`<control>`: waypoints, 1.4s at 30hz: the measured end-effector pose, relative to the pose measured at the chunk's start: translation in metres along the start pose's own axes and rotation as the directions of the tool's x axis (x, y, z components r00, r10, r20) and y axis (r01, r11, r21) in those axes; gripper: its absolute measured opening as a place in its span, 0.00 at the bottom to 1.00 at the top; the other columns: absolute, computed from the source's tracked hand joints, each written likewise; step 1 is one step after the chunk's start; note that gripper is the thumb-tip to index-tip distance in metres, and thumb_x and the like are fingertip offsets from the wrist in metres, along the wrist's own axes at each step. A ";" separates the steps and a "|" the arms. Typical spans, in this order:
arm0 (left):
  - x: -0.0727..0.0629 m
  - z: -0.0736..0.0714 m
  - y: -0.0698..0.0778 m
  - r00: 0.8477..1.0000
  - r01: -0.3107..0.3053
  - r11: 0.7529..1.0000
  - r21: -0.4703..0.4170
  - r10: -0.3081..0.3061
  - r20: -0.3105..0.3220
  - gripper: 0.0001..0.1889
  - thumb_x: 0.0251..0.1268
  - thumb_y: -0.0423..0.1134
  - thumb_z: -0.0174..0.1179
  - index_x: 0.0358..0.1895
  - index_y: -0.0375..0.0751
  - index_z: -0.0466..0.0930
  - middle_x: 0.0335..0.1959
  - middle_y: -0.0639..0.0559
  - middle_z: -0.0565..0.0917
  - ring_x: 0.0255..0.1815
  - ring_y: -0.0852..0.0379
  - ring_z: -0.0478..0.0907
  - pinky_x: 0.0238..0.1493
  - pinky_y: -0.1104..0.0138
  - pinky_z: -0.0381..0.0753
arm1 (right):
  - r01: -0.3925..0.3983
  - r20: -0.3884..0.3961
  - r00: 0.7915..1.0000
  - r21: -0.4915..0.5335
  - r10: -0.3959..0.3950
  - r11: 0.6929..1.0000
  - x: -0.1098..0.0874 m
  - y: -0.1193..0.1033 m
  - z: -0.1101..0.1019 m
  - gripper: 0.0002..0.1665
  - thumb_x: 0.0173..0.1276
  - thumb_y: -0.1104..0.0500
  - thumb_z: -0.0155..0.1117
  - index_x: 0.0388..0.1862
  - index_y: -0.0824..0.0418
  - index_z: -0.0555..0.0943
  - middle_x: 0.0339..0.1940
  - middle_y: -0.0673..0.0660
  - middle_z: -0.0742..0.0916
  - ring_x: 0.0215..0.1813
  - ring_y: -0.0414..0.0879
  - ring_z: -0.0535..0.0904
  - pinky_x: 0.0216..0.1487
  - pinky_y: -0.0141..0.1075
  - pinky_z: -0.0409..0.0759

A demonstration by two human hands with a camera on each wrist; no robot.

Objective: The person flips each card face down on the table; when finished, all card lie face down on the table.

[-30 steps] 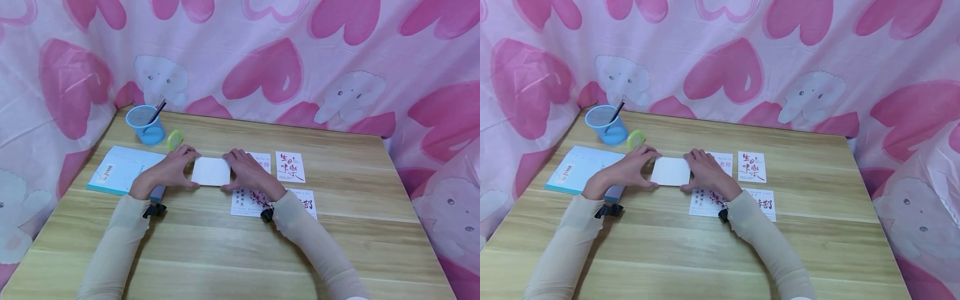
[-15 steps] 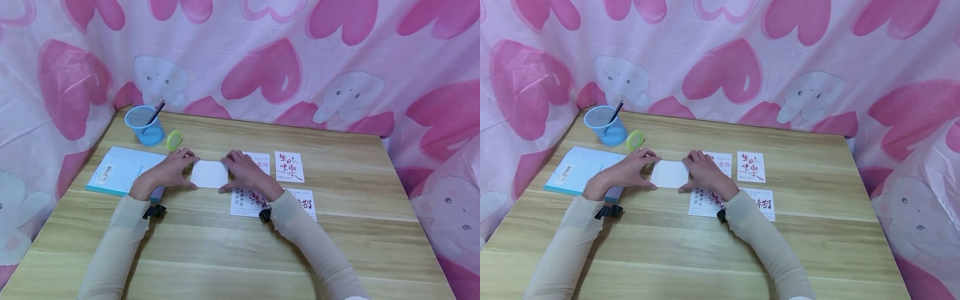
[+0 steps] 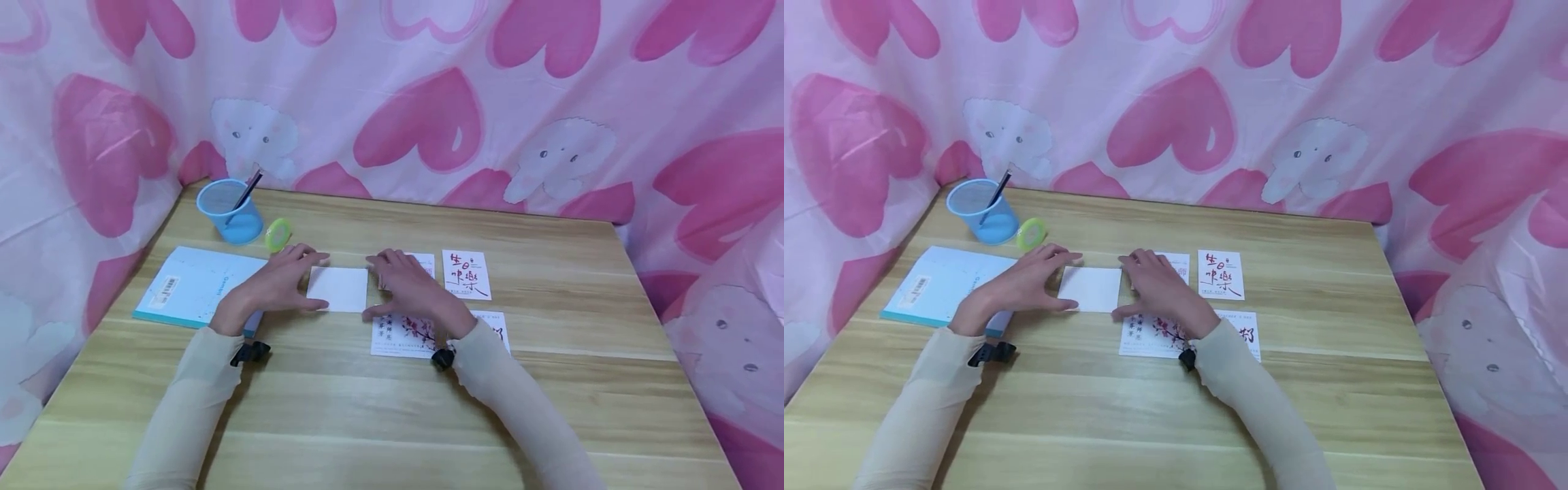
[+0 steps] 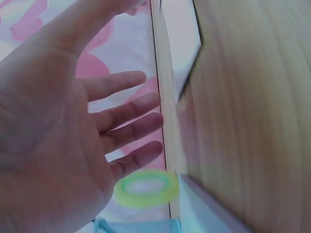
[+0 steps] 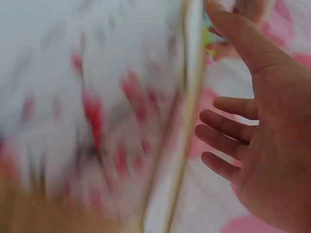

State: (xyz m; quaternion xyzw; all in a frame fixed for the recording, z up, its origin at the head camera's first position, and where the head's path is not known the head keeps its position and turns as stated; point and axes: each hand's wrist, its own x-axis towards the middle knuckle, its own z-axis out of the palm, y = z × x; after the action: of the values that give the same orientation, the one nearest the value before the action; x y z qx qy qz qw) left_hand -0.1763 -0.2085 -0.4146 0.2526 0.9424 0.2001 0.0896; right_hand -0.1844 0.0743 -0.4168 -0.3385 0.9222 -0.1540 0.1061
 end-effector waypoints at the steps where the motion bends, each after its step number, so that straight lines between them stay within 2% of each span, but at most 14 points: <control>1: 0.002 0.000 0.004 1.000 0.005 1.000 -0.001 -0.005 -0.013 0.48 0.46 0.59 0.75 0.70 0.42 0.67 0.62 0.44 0.69 0.61 0.45 0.64 0.61 0.47 0.66 | -0.010 -0.015 1.000 0.011 0.011 1.000 -0.006 0.006 -0.005 0.64 0.49 0.28 0.71 0.77 0.57 0.58 0.70 0.57 0.67 0.70 0.52 0.60 0.71 0.50 0.55; 5: 0.021 0.002 0.021 0.999 0.003 1.000 0.003 -0.003 -0.052 0.47 0.47 0.60 0.74 0.71 0.45 0.68 0.62 0.46 0.69 0.61 0.47 0.64 0.60 0.49 0.69 | -0.077 -0.065 0.995 0.050 0.080 0.996 -0.031 0.033 -0.025 0.59 0.51 0.34 0.75 0.75 0.56 0.61 0.70 0.57 0.67 0.70 0.52 0.60 0.70 0.51 0.56; 9: 0.047 0.011 0.037 0.998 -0.063 0.998 -0.006 0.063 -0.017 0.48 0.47 0.61 0.73 0.71 0.42 0.67 0.62 0.45 0.69 0.63 0.48 0.62 0.63 0.50 0.63 | -0.145 -0.069 0.986 0.084 0.151 0.986 -0.048 0.055 -0.036 0.56 0.51 0.38 0.78 0.74 0.57 0.64 0.67 0.57 0.69 0.68 0.54 0.61 0.70 0.53 0.53; 12: 0.066 0.022 0.046 0.995 -0.093 0.996 -0.001 0.093 0.031 0.51 0.45 0.64 0.73 0.71 0.39 0.66 0.63 0.45 0.67 0.64 0.48 0.60 0.64 0.50 0.60 | -0.182 -0.052 0.981 0.087 0.186 0.980 -0.052 0.065 -0.036 0.57 0.50 0.40 0.79 0.73 0.58 0.65 0.65 0.58 0.71 0.66 0.55 0.63 0.71 0.56 0.51; 16: 0.081 0.034 0.050 0.993 -0.097 0.995 0.024 0.096 0.064 0.54 0.43 0.67 0.72 0.71 0.37 0.65 0.62 0.45 0.66 0.61 0.50 0.60 0.62 0.53 0.62 | -0.216 -0.021 0.976 0.069 0.218 0.974 -0.048 0.071 -0.030 0.58 0.48 0.39 0.80 0.73 0.59 0.65 0.65 0.60 0.71 0.66 0.57 0.63 0.70 0.56 0.52; 22: 0.089 0.036 0.053 0.992 -0.106 0.993 0.058 0.102 0.078 0.54 0.42 0.66 0.73 0.71 0.35 0.65 0.60 0.45 0.67 0.57 0.50 0.60 0.57 0.56 0.64 | -0.231 -0.012 0.973 0.014 0.231 0.973 -0.043 0.079 -0.022 0.58 0.47 0.37 0.79 0.73 0.58 0.66 0.67 0.60 0.68 0.66 0.56 0.61 0.68 0.52 0.57; 30: 0.100 0.032 0.059 0.985 -0.144 0.986 0.079 0.135 0.108 0.50 0.42 0.64 0.74 0.68 0.37 0.70 0.56 0.49 0.69 0.55 0.53 0.61 0.55 0.58 0.65 | -0.224 -0.033 0.974 0.019 0.225 0.974 -0.044 0.086 -0.020 0.55 0.47 0.36 0.79 0.70 0.58 0.70 0.66 0.59 0.70 0.65 0.55 0.61 0.68 0.51 0.56; 36: 0.100 0.033 0.061 0.986 -0.137 0.989 0.063 0.131 0.100 0.50 0.42 0.63 0.75 0.68 0.38 0.70 0.56 0.48 0.69 0.55 0.53 0.61 0.56 0.56 0.65 | -0.174 -0.067 0.983 -0.003 0.173 0.985 -0.044 0.089 -0.020 0.55 0.46 0.33 0.77 0.69 0.57 0.71 0.65 0.57 0.70 0.65 0.53 0.61 0.68 0.52 0.55; 42: 0.097 0.037 0.060 0.993 -0.099 0.994 0.056 0.094 0.074 0.49 0.43 0.65 0.74 0.68 0.41 0.70 0.56 0.50 0.68 0.56 0.54 0.60 0.59 0.54 0.64 | -0.139 -0.102 0.985 -0.012 0.137 0.990 -0.042 0.087 -0.023 0.55 0.44 0.33 0.78 0.68 0.57 0.70 0.65 0.56 0.70 0.66 0.53 0.61 0.69 0.53 0.54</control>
State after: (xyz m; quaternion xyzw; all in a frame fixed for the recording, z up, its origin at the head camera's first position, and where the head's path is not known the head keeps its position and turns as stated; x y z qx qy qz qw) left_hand -0.2231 -0.0995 -0.4293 0.3074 0.9308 0.1669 0.1059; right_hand -0.2113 0.1701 -0.4226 -0.2666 0.9490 -0.1545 0.0668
